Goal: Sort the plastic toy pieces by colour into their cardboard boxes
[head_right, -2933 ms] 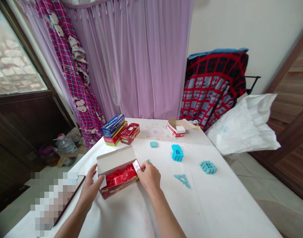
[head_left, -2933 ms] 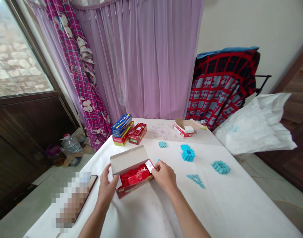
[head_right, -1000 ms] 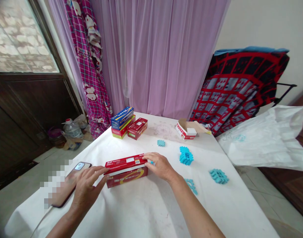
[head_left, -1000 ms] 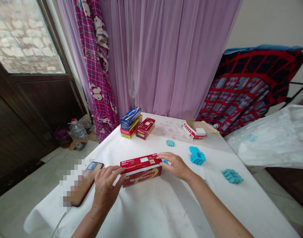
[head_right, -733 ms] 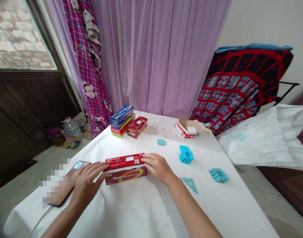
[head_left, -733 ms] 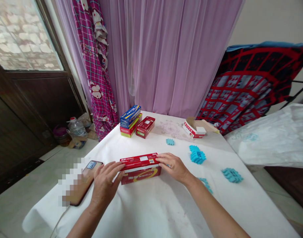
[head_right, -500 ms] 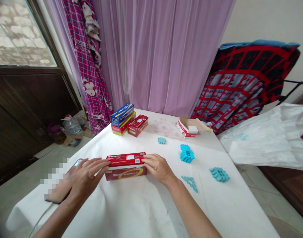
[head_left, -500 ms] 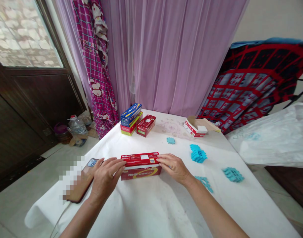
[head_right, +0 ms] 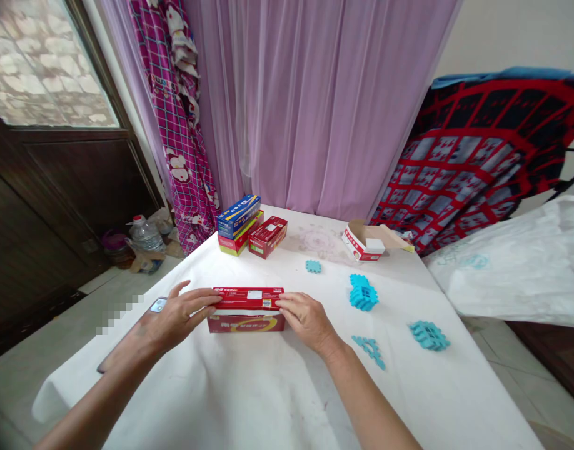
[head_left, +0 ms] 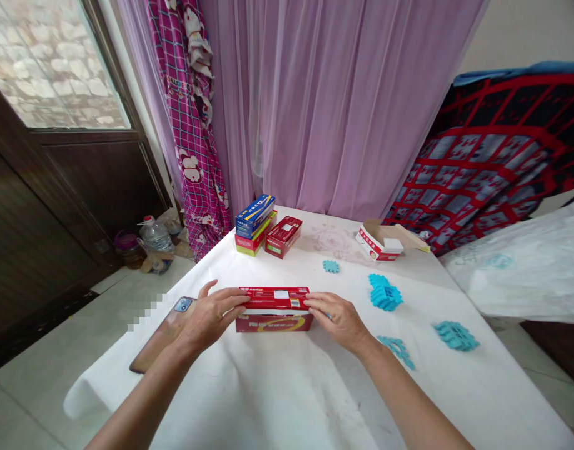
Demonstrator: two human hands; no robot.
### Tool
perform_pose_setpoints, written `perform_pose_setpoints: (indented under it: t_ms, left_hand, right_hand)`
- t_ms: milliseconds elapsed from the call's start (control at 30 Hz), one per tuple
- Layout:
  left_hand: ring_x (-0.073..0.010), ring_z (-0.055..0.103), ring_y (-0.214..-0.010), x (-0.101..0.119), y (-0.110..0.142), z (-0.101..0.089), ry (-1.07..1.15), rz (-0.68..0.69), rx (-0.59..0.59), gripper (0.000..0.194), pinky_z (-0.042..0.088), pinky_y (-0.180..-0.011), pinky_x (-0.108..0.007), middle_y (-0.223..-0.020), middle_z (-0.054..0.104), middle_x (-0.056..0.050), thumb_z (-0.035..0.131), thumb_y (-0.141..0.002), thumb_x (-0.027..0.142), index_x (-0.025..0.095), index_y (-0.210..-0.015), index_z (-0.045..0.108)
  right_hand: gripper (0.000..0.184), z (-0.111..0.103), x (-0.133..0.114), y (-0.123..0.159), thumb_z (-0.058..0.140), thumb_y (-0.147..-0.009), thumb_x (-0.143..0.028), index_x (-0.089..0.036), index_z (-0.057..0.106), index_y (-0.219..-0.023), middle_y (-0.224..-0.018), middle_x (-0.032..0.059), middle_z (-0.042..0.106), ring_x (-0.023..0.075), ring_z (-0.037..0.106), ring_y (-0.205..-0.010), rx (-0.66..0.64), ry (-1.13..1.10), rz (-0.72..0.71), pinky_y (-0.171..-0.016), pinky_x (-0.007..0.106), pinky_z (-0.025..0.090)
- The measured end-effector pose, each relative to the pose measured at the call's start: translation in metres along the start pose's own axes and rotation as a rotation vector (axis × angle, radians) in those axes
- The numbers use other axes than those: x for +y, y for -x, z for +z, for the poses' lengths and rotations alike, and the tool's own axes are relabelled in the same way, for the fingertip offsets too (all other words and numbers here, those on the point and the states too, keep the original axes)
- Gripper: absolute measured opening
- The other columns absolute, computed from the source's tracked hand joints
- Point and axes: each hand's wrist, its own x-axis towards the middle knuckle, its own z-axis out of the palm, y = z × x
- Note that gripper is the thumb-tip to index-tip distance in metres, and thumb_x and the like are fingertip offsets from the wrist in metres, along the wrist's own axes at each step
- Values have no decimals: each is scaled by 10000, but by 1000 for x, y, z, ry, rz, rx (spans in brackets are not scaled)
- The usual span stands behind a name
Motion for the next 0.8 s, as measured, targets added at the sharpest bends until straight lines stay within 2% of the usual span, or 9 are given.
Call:
perform_pose_setpoints:
  t_ms: [233, 533, 667, 800]
  left_hand:
    - [-176, 702, -999, -2, -10, -4, -24, 67, -30, 289, 157, -1205, -511, -1083, 759, -6, 465, -947, 405, 350, -1067, 722]
    - [-136, 707, -860, -4, -15, 5, -80, 143, 16, 349, 201, -1196, -483, -946, 771, 8, 382, -990, 347, 281, -947, 722]
    - [-155, 690, -1017, -7, -11, 2, -78, 183, 4, 322, 177, -1204, -479, -1132, 743, -21, 413, -986, 401, 280, -1148, 663]
    - [-201, 624, -1190, -16, -4, -5, -85, 227, -46, 467, 139, -1214, -491, -1275, 682, -47, 546, -904, 522, 296, -1311, 566]
  right_hand:
    - [279, 3, 0, -1, 506, -943, -230, -272, 746, -1078, -1092, 59, 748, 193, 701, -994, 30, 7, 10, -904, 354, 577]
    - [270, 4, -1, -3, 506, -940, -188, -250, 743, -1053, -1040, 64, 759, 187, 717, -934, 83, 33, -56, -849, 336, 601]
    - [275, 4, -4, 0, 500, -943, -174, -248, 732, -1071, -1049, 63, 754, 185, 718, -935, 120, 58, -80, -837, 328, 608]
    - [271, 5, -6, 2, 509, -939, -168, -248, 724, -1085, -1076, 68, 746, 189, 714, -951, 126, 67, -95, -840, 334, 611]
